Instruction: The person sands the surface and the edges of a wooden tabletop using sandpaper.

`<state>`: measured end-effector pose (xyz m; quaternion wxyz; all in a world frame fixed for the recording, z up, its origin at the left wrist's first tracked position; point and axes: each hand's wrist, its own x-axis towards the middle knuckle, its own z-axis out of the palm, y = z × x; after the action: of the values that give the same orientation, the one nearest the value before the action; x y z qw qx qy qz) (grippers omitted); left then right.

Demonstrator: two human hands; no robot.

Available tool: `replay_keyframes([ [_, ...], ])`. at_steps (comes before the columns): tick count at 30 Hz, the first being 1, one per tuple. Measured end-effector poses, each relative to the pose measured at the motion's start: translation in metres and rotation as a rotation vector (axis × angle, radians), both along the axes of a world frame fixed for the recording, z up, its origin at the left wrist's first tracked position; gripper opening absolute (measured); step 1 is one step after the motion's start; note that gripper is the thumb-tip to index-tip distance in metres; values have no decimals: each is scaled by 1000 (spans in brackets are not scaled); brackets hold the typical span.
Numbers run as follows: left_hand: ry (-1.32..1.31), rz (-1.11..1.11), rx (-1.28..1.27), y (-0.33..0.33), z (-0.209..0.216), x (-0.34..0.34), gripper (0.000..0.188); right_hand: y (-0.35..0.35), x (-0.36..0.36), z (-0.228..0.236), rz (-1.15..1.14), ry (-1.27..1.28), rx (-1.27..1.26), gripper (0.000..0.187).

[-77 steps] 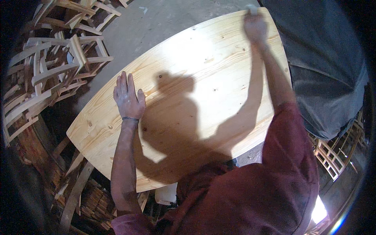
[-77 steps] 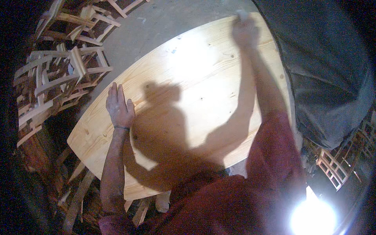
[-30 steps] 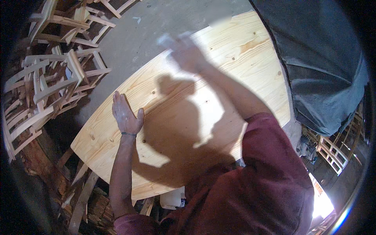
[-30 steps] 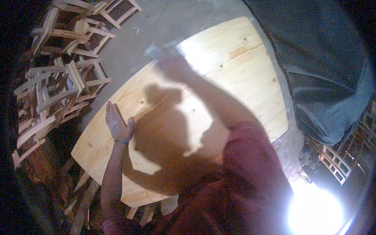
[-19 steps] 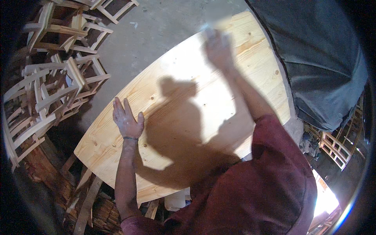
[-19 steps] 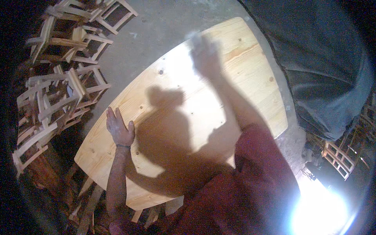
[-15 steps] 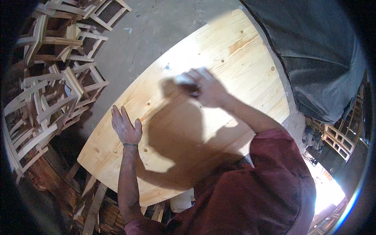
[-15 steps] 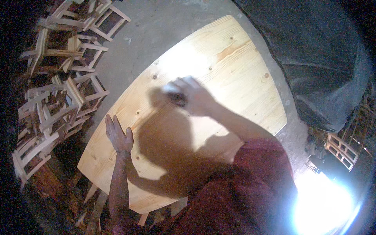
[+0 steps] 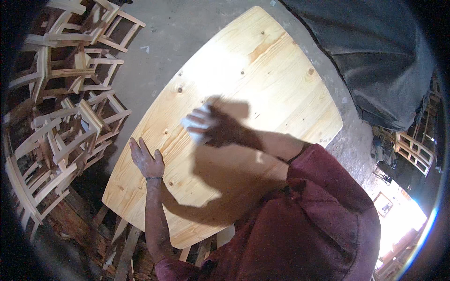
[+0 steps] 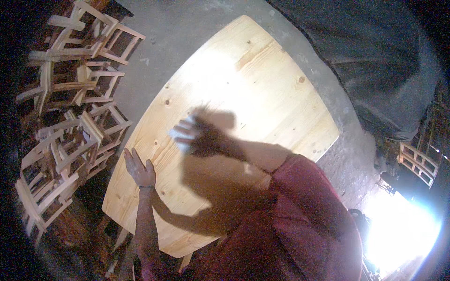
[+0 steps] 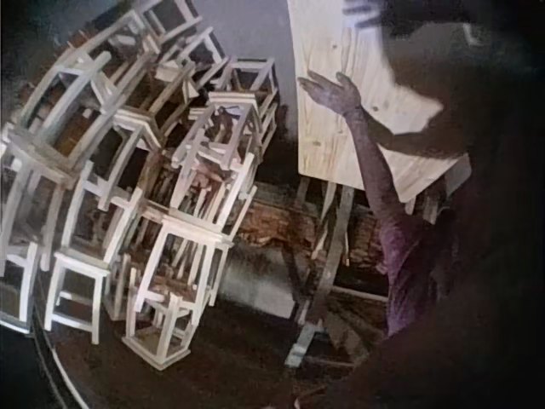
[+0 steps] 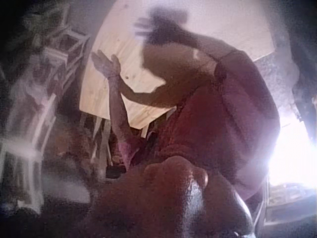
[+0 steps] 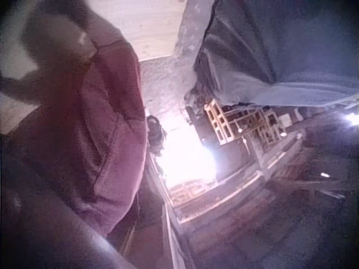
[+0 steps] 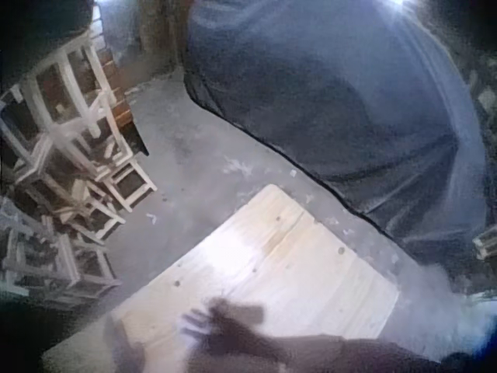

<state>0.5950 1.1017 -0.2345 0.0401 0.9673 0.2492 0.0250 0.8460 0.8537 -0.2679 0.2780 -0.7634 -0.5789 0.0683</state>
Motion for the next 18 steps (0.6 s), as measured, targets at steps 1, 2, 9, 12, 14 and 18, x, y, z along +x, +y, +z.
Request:
replay_keyframes([
  [1,-14,-11,-5,-2,-1,3,81,-23,31,-18,-67,-13,12,52],
  [2,-30,-14,-5,-5,0,7,81,-52,79,-24,-160,-126,21,53],
  [9,-19,-5,-11,-9,0,18,83,-89,296,17,-941,-105,-362,50],
  [12,0,-2,21,-7,1,17,82,-18,182,-17,-735,-635,-286,37],
  [14,-1,10,3,-10,5,12,81,23,40,2,-488,-326,-176,50],
  [18,-3,29,-15,-3,0,-1,78,-17,-42,43,155,104,-186,57],
])
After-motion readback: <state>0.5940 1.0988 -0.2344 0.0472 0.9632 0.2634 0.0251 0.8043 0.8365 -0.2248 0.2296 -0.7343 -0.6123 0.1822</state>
